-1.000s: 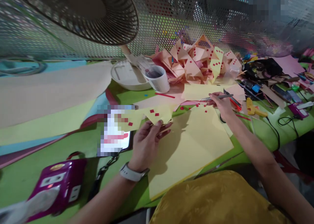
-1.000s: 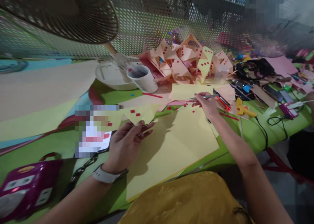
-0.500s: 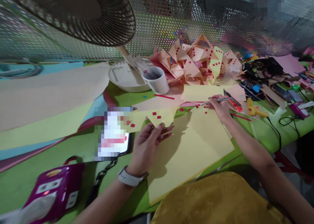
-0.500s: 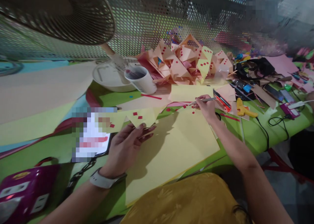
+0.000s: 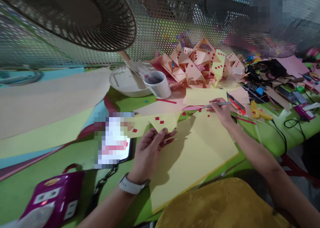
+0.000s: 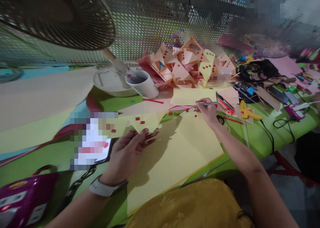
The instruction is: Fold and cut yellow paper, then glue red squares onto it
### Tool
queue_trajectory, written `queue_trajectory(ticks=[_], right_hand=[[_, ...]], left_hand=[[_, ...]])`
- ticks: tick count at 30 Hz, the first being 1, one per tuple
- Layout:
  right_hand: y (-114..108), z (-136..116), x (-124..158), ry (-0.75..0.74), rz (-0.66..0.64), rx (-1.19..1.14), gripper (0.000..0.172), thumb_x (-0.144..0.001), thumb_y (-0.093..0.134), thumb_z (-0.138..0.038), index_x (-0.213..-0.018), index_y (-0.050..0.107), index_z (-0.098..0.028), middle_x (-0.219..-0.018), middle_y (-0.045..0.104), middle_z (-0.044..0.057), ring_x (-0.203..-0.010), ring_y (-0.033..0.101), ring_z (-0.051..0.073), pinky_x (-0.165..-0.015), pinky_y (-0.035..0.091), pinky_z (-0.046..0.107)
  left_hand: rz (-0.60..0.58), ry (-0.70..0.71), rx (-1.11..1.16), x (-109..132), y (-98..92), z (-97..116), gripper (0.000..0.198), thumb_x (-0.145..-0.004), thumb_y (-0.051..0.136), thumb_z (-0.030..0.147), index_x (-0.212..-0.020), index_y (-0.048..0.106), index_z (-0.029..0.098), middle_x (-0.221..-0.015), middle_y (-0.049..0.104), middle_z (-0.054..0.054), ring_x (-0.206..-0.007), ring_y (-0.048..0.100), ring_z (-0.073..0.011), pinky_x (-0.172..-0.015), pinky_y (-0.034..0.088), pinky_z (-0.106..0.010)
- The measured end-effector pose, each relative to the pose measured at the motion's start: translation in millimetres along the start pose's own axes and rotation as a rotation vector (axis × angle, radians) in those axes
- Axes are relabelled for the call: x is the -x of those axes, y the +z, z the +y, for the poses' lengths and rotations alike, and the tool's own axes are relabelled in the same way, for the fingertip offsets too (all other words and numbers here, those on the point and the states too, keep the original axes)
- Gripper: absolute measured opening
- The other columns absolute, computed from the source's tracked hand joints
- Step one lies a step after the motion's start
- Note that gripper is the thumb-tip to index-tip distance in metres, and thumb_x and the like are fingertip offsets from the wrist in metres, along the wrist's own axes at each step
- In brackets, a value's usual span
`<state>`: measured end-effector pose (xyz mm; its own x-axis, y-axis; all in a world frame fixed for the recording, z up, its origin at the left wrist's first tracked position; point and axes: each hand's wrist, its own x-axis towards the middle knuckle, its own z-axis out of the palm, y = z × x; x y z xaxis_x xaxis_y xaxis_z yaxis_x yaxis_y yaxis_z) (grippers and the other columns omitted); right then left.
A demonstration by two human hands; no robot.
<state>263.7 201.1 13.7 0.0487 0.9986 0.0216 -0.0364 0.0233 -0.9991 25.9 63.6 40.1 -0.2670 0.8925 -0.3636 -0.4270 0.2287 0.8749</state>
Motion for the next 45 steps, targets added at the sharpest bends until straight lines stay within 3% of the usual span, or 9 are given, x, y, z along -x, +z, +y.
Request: queue_trajectory(ticks=[10, 22, 38, 45], right_hand=[[2.2, -4.2, -0.4, -0.014, -0.035, 0.065, 0.047, -0.068, 0.076, -0.060, -0.084, 0.054, -0.021, -0.063, 0.066, -0.005, -0.053, 0.067, 0.012, -0.050, 0.055, 0.021], [0.6, -5.2, -1.3, 0.012, -0.052, 0.054, 0.045, -0.067, 0.078, -0.056, -0.082, 0.055, -0.021, -0.064, 0.067, -0.005, -0.046, 0.063, 0.010, -0.042, 0.049, 0.018], [1.4, -3.4, -5.8, 0.027, -0.036, 0.015, 0.043, -0.066, 0.081, -0.051, -0.082, 0.055, -0.020, -0.062, 0.068, -0.005, -0.047, 0.062, 0.009, -0.044, 0.051, 0.019], [1.2, -2.6, -6.3, 0.022, -0.028, 0.017, 0.043, -0.065, 0.081, -0.051, -0.082, 0.056, -0.021, -0.061, 0.068, -0.005, -0.046, 0.063, 0.010, -0.044, 0.052, 0.020]], left_hand=[[-0.002, -0.003, -0.034, -0.4, 2.2, 0.6, 0.044, -0.059, 0.089, 0.045, -0.074, 0.058, 0.019, -0.076, 0.068, 0.003, -0.082, 0.075, -0.0202, -0.068, 0.058, -0.023], [-0.018, 0.000, -0.029, 1.5, 2.9, 2.0, 0.041, -0.060, 0.089, 0.045, -0.077, 0.061, 0.019, -0.077, 0.067, 0.002, -0.082, 0.074, -0.0199, -0.069, 0.058, -0.024], [-0.026, -0.006, -0.027, -0.2, 1.7, 0.9, 0.041, -0.061, 0.089, 0.045, -0.080, 0.065, 0.019, -0.077, 0.069, 0.003, -0.080, 0.074, -0.0173, -0.069, 0.058, -0.022], [-0.030, 0.000, -0.052, 1.2, 3.2, 2.3, 0.042, -0.061, 0.088, 0.046, -0.077, 0.061, 0.019, -0.078, 0.067, 0.002, -0.081, 0.074, -0.0199, -0.070, 0.058, -0.025]])
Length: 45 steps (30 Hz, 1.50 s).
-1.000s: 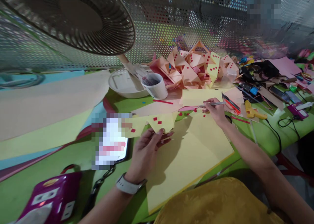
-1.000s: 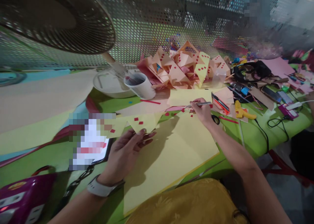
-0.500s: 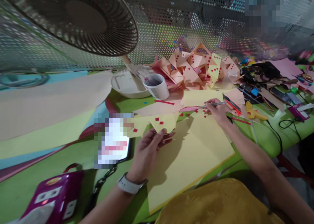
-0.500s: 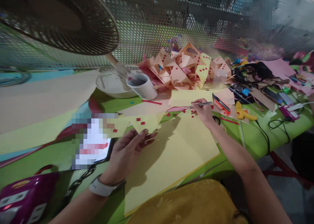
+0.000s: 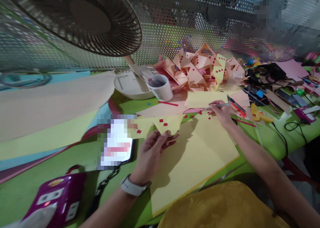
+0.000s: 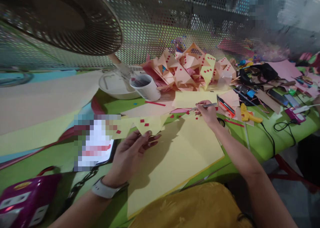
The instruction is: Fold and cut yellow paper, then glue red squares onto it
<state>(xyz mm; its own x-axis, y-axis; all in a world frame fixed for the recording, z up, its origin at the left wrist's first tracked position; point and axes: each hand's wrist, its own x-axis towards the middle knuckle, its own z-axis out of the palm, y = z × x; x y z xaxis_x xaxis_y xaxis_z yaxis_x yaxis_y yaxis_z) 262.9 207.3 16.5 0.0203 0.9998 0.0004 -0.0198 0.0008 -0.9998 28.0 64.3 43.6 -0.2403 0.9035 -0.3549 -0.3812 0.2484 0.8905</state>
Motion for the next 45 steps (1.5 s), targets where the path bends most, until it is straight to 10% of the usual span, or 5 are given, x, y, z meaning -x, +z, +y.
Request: queue_trajectory(ticks=[25, 36, 45], right_hand=[[6, -22, 11, 0.028, 0.048, -0.101, 0.036, -0.064, 0.079, -0.040, -0.085, 0.058, -0.020, -0.063, 0.067, -0.004, -0.050, 0.064, 0.012, -0.050, 0.049, 0.022], [38, -49, 58, 0.071, -0.112, -0.109, 0.030, -0.070, 0.075, -0.040, -0.087, 0.060, -0.019, -0.060, 0.067, -0.003, -0.051, 0.066, 0.012, -0.042, 0.034, 0.020], [53, -44, 71, 0.053, -0.223, -0.096, 0.038, -0.071, 0.078, -0.046, -0.091, 0.059, -0.020, -0.063, 0.065, -0.006, -0.052, 0.064, 0.011, -0.053, 0.048, 0.023]], left_hand=[[-0.038, 0.048, 0.013, -3, 0.6, -4, 0.038, -0.064, 0.087, 0.046, -0.082, 0.067, 0.019, -0.082, 0.073, -0.002, -0.083, 0.075, -0.0207, -0.070, 0.061, -0.026], [-0.084, 0.037, 0.028, -2, 7.1, -6, 0.036, -0.066, 0.086, 0.045, -0.076, 0.062, 0.020, -0.072, 0.068, 0.000, -0.082, 0.076, -0.0234, -0.071, 0.063, -0.029], [-0.206, 0.027, -0.037, 0, 5.6, -10, 0.039, -0.075, 0.080, 0.047, -0.092, 0.061, 0.017, -0.083, 0.075, -0.003, -0.084, 0.076, -0.0215, -0.076, 0.063, -0.031]])
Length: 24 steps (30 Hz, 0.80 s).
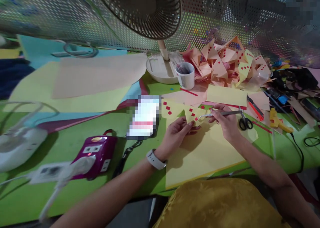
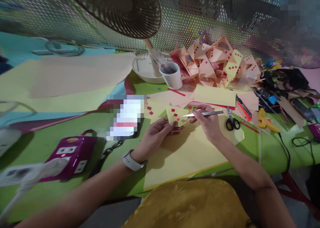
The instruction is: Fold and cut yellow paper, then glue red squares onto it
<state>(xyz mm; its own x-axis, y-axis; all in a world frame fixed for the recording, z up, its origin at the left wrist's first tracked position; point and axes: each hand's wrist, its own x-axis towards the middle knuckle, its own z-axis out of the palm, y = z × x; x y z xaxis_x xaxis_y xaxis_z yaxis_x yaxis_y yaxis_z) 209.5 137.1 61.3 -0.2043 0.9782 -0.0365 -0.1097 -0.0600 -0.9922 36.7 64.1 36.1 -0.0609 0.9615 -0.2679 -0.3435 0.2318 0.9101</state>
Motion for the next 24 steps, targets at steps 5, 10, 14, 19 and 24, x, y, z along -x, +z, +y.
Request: queue_trajectory(ticks=[5, 10, 14, 19, 24], right_hand=[[1, -3, 2, 0.026, -0.029, -0.003, 0.038, -0.071, 0.078, -0.046, -0.090, 0.057, -0.020, -0.064, 0.064, -0.006, -0.052, 0.065, 0.011, -0.053, 0.050, 0.024], [-3, -4, 0, 0.012, -0.074, -0.007, 0.037, -0.072, 0.078, -0.045, -0.091, 0.057, -0.020, -0.066, 0.065, -0.005, -0.052, 0.064, 0.011, -0.054, 0.051, 0.024], [-7, -3, -2, 0.024, -0.116, 0.005, 0.039, -0.072, 0.078, -0.044, -0.093, 0.057, -0.020, -0.063, 0.064, -0.005, -0.053, 0.065, 0.012, -0.056, 0.052, 0.025], [-9, -6, -3, 0.035, -0.122, 0.010, 0.038, -0.072, 0.079, -0.043, -0.092, 0.058, -0.019, -0.062, 0.065, -0.005, -0.052, 0.065, 0.012, -0.056, 0.051, 0.025], [-10, -7, -3, 0.031, -0.144, 0.020, 0.038, -0.071, 0.079, -0.044, -0.092, 0.058, -0.019, -0.060, 0.065, -0.005, -0.052, 0.065, 0.012, -0.056, 0.050, 0.025]], left_hand=[[-0.054, -0.002, -0.021, 1, -0.2, -1, 0.040, -0.077, 0.078, 0.047, -0.096, 0.061, 0.017, -0.087, 0.076, -0.004, -0.083, 0.076, -0.0191, -0.074, 0.062, -0.027], [-0.067, 0.006, -0.033, 2, -0.4, 0, 0.035, -0.079, 0.077, 0.044, -0.092, 0.060, 0.017, -0.084, 0.074, -0.003, -0.081, 0.076, -0.0190, -0.075, 0.062, -0.029], [-0.085, 0.005, -0.043, 2, -0.4, 1, 0.033, -0.079, 0.077, 0.042, -0.092, 0.062, 0.016, -0.083, 0.073, -0.002, -0.078, 0.075, -0.0174, -0.074, 0.062, -0.027], [-0.095, 0.008, -0.052, 3, -0.7, 0, 0.035, -0.079, 0.077, 0.043, -0.097, 0.063, 0.016, -0.087, 0.074, -0.003, -0.077, 0.075, -0.0165, -0.076, 0.062, -0.028], [-0.103, 0.021, -0.052, 3, 0.5, 1, 0.035, -0.077, 0.079, 0.045, -0.090, 0.064, 0.017, -0.079, 0.071, 0.000, -0.073, 0.073, -0.0152, -0.075, 0.062, -0.027]])
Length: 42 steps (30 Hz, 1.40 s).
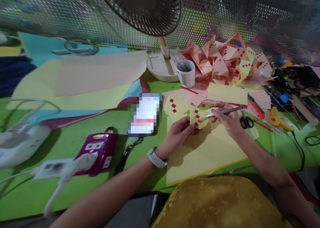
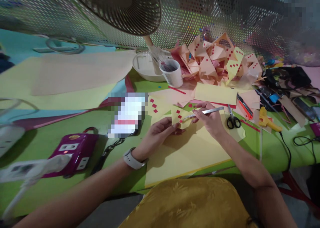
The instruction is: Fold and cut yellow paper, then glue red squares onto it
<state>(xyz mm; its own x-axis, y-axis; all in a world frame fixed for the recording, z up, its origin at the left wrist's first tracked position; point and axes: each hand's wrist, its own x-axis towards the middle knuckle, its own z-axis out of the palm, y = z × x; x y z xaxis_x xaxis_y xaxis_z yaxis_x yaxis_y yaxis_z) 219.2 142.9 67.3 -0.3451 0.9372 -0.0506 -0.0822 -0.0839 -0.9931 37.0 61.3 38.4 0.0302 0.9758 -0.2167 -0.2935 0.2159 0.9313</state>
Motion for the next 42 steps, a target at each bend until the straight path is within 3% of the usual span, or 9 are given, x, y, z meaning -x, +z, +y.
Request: queue_trajectory(ticks=[15, 22, 36, 39, 42], right_hand=[[-3.2, 5.4, -1.8, 0.004, -0.016, -0.017, 0.042, -0.070, 0.081, -0.046, -0.093, 0.059, -0.018, -0.060, 0.062, -0.006, -0.051, 0.064, 0.011, -0.055, 0.052, 0.024], [-2.0, 2.0, -1.7, -0.020, -0.035, 0.009, 0.045, -0.069, 0.081, -0.051, -0.092, 0.057, -0.019, -0.059, 0.060, -0.007, -0.050, 0.063, 0.010, -0.055, 0.053, 0.025], [0.4, -1.8, 4.7, -0.035, -0.068, 0.084, 0.040, -0.072, 0.079, -0.049, -0.092, 0.059, -0.020, -0.060, 0.062, -0.006, -0.055, 0.067, 0.013, -0.061, 0.054, 0.028], [-3.8, -3.8, 4.3, -0.069, -0.023, 0.105, 0.037, -0.074, 0.078, -0.049, -0.088, 0.061, -0.020, -0.063, 0.065, -0.004, -0.052, 0.066, 0.012, -0.058, 0.053, 0.027], [-8.0, -4.2, 4.0, -0.157, 0.067, 0.125, 0.037, -0.085, 0.065, -0.057, -0.098, 0.064, -0.022, -0.075, 0.071, 0.000, -0.055, 0.067, 0.013, -0.056, 0.052, 0.026]], left_hand=[[-0.033, 0.016, -0.013, 1.0, 1.2, 2.5, 0.030, -0.079, 0.077, 0.042, -0.088, 0.065, 0.017, -0.073, 0.068, 0.001, -0.071, 0.070, -0.0137, -0.076, 0.059, -0.028], [-0.005, 0.023, -0.056, 0.4, 0.1, 2.6, 0.025, -0.080, 0.075, 0.039, -0.084, 0.065, 0.017, -0.080, 0.067, 0.000, -0.071, 0.066, -0.0125, -0.072, 0.058, -0.027], [0.026, 0.058, -0.110, -3.3, 1.8, -1.6, 0.033, -0.075, 0.079, 0.046, -0.075, 0.064, 0.017, -0.071, 0.064, 0.002, -0.065, 0.061, -0.0105, -0.070, 0.058, -0.026], [0.049, 0.049, -0.104, -4.4, -0.9, -4.0, 0.033, -0.074, 0.081, 0.046, -0.079, 0.067, 0.017, -0.073, 0.067, 0.001, -0.066, 0.063, -0.0113, -0.069, 0.058, -0.025], [0.075, 0.047, -0.086, -5.0, -1.6, -4.6, 0.033, -0.074, 0.081, 0.045, -0.082, 0.068, 0.016, -0.077, 0.070, -0.001, -0.068, 0.065, -0.0123, -0.070, 0.058, -0.026]])
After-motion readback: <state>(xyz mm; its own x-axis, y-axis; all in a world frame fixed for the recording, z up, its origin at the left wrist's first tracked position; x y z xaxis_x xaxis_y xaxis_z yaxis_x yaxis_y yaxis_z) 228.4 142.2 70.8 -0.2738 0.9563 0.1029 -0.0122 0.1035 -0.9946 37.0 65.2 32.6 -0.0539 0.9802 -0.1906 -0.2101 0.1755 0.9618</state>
